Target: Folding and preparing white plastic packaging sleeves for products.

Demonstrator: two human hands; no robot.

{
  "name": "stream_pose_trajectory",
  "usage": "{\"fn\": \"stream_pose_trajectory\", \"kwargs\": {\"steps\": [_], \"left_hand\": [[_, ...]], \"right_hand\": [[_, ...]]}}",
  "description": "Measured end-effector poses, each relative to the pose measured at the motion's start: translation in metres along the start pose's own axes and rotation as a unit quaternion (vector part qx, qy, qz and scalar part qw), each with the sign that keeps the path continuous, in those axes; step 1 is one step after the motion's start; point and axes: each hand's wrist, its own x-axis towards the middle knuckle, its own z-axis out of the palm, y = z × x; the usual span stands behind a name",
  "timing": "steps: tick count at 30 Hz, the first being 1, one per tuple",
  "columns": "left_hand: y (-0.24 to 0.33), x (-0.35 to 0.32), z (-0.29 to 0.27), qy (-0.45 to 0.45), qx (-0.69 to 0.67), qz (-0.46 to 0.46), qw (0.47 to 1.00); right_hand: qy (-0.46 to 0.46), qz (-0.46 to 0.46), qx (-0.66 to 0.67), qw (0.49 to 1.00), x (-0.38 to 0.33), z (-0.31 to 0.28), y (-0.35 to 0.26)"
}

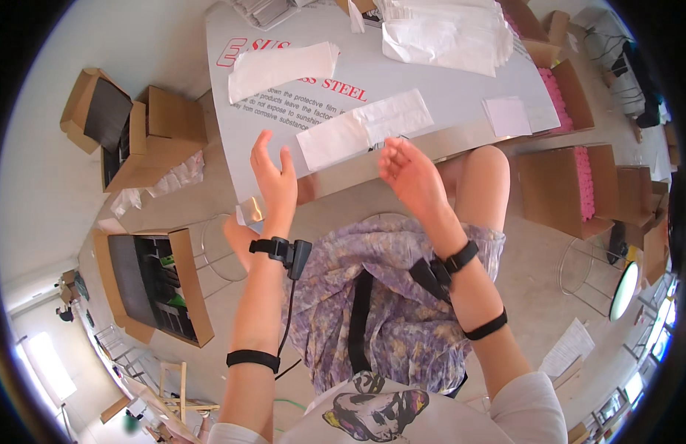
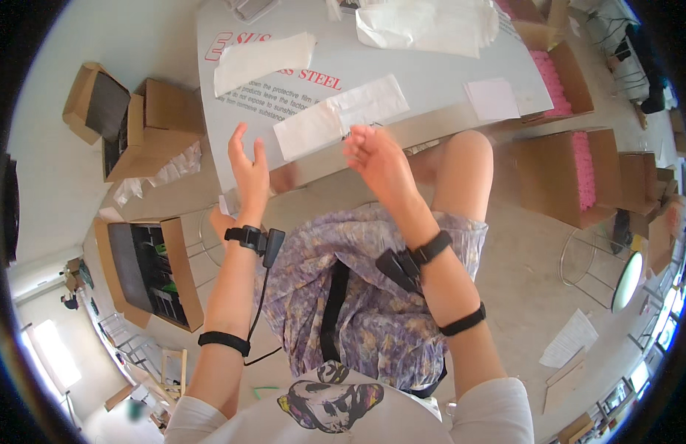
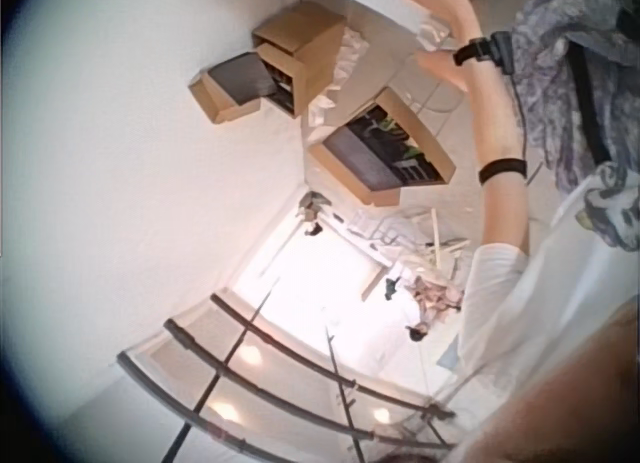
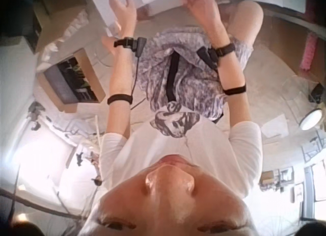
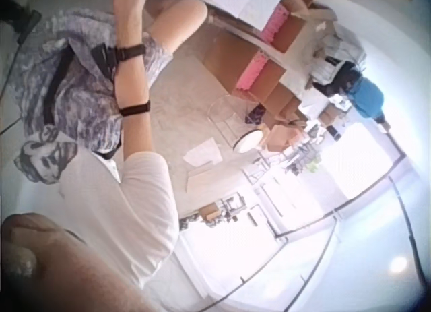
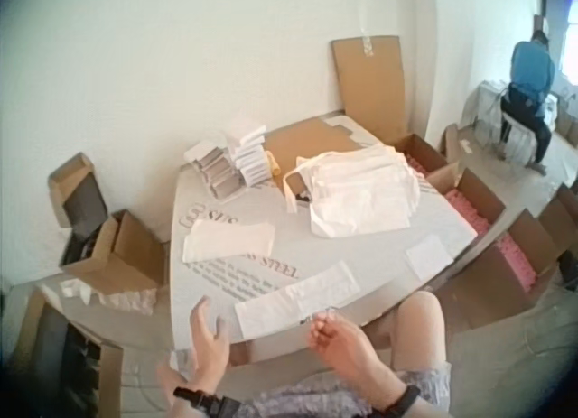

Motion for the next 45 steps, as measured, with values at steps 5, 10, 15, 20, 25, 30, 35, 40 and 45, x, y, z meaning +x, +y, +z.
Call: {"fn": "stream_pose_trajectory", "kwargs": {"steps": [5,10,15,20,25,30,35,40,45], "left_hand": [[0.007,0.061,0.018,-0.070,0.108,0.057,0.990],[0.018,0.119,0.067,-0.137,0.147,0.052,0.978],[0.012,0.156,0.083,-0.152,0.218,0.090,0.960],[0.018,0.160,0.093,-0.162,0.271,0.140,0.938],[0.005,0.165,0.088,-0.131,0.184,0.046,0.973],[0.010,0.164,0.088,-0.109,0.180,0.051,0.976],[0.015,0.159,0.079,-0.074,0.141,0.059,0.985],[0.009,0.161,0.057,0.016,0.097,0.058,0.993],[0.032,0.139,0.014,0.029,0.019,0.000,0.999]], "right_hand": [[0.000,0.025,-0.079,0.997,-0.006,0.025,0.020],[-0.061,0.042,-0.189,0.979,-0.006,0.037,0.022],[-0.071,0.033,-0.211,0.974,-0.005,0.046,0.012],[-0.057,0.016,-0.187,0.981,-0.004,0.043,0.001],[-0.041,0.008,-0.192,0.980,-0.002,0.044,0.003],[-0.025,0.006,-0.194,0.981,-0.001,0.041,0.004],[-0.031,0.016,-0.192,0.981,0.000,0.035,0.006],[-0.032,0.014,-0.211,0.977,0.001,0.035,0.008],[-0.038,0.020,-0.232,0.972,0.002,0.035,0.014]]}}
